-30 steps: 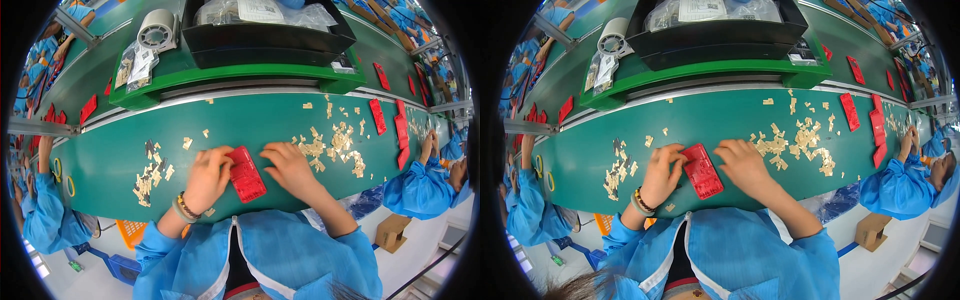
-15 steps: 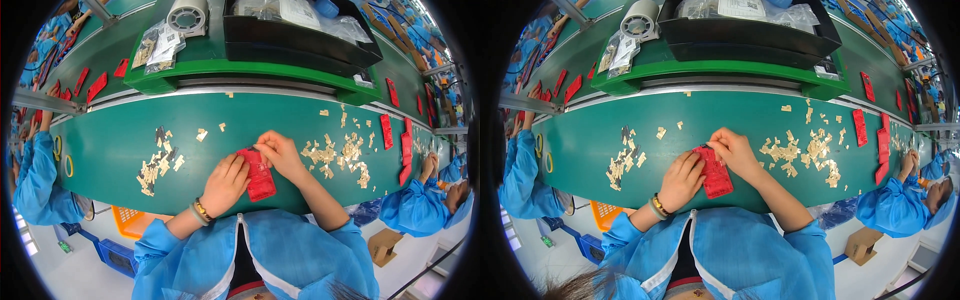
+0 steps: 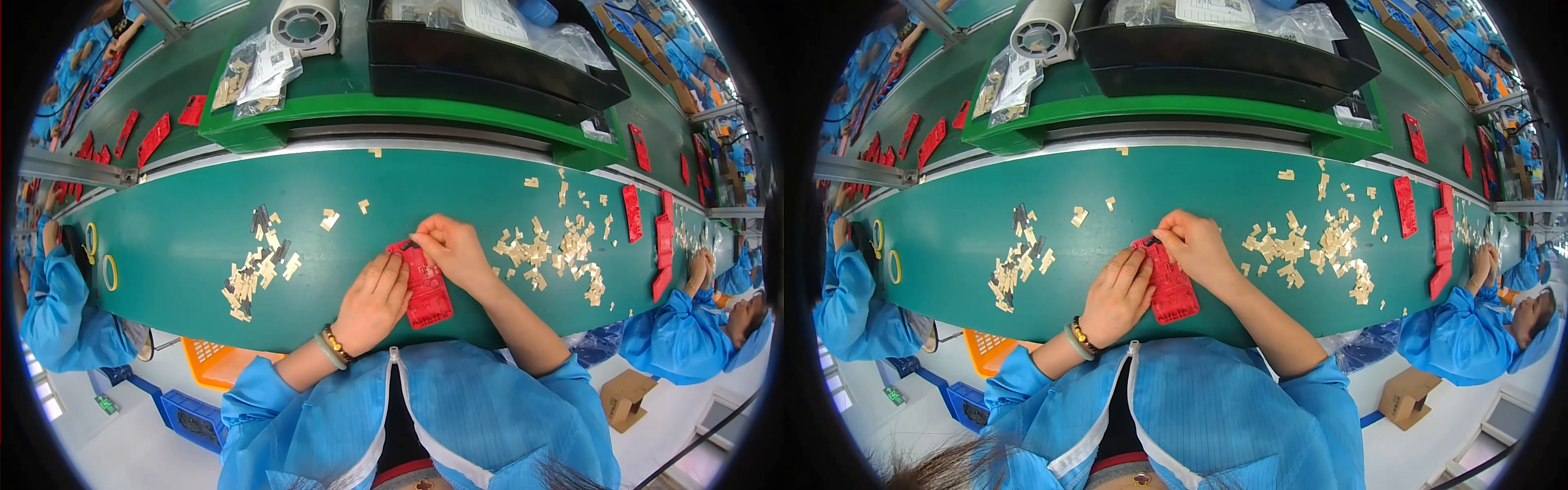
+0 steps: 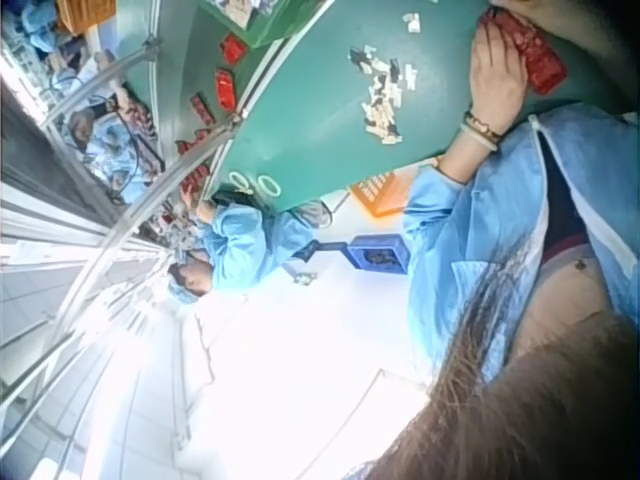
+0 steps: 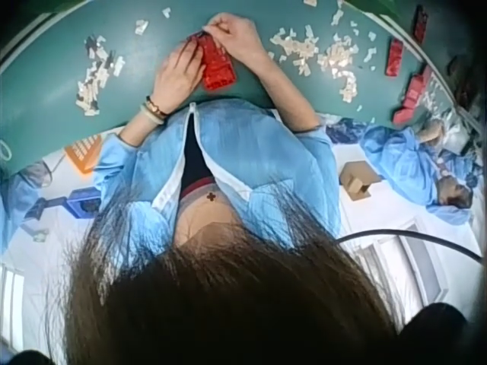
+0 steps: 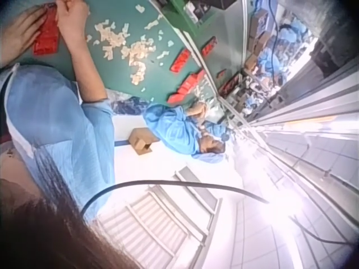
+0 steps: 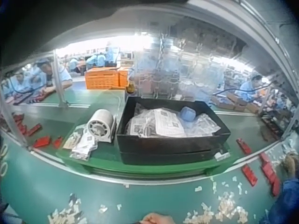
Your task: The person assembles electronic components into plastic housings by hand on a factory assembly line.
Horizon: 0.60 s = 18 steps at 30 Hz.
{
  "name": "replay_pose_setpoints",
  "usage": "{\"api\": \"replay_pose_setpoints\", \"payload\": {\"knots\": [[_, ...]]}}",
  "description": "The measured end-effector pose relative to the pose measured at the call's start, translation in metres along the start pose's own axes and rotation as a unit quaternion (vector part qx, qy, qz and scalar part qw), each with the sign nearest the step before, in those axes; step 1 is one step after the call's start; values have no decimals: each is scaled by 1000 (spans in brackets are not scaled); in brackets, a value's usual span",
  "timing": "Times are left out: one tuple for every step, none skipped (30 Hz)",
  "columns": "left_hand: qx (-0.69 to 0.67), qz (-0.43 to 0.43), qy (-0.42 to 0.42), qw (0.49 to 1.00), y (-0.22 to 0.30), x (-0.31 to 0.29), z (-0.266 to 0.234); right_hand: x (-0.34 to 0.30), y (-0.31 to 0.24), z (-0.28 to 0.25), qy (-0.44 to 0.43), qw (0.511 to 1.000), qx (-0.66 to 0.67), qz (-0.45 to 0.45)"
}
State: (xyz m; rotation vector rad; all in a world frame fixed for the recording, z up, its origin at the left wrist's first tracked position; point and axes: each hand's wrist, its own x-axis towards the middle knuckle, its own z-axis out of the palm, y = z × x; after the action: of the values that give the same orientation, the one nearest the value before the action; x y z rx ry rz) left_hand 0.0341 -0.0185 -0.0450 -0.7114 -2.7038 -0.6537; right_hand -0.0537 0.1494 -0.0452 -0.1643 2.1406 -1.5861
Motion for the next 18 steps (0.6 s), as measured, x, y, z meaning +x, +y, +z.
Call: {"api": "replay_pose_setpoints", "payload": {"knots": [[-1,0,-1,1000,0,0,0,0,0,0,0,1000,1,-1],[-3,1,-1,1000,0,1,0,0,0,0,2,1000,3,0],[-2,1,-1,1000,0,0,0,0,1,1,5,1000,4,2],[-1,2,-1,1000,-1,0,1,0,1,1,4,1000,4,1],[-1,5,-1,1000,-1,-1,1,0,3,2,3,1000,4,1],[0,5,0,1000,-1,-1,1,0,3,2,1,1000,5,-1],[-1,3,-2,1000,-1,-1,1,0,3,2,1,1000,5,-1],[-3,2,-4,1000,-1,-1,1,0,3,2,4,1000,15,3],[-2,2,-3,1000,-1,-1,1,0,3,2,6,1000,25,8],[-3,2,-3,1000,-1,-2,1,0,3,2,6,1000,25,7],[-4,2,-3,1000,-1,-2,2,0,3,2,4,999,32,7],[-4,2,-3,1000,-1,-1,2,0,4,2,3,999,38,7],[-4,2,-1,1000,-1,-1,2,-1,3,2,4,999,38,7],[-5,3,0,1000,-1,-1,2,-1,2,3,3,1000,22,11],[-4,2,0,1000,-1,-1,2,-1,0,3,1,1000,5,14],[-5,1,0,1000,-1,-1,2,-2,-2,2,1,1000,5,14],[-5,0,-1,1000,-1,-1,2,-2,-4,2,-4,1000,-2,15],[-4,0,0,1000,-1,-1,1,-2,-4,2,-8,1000,-9,17]]}}
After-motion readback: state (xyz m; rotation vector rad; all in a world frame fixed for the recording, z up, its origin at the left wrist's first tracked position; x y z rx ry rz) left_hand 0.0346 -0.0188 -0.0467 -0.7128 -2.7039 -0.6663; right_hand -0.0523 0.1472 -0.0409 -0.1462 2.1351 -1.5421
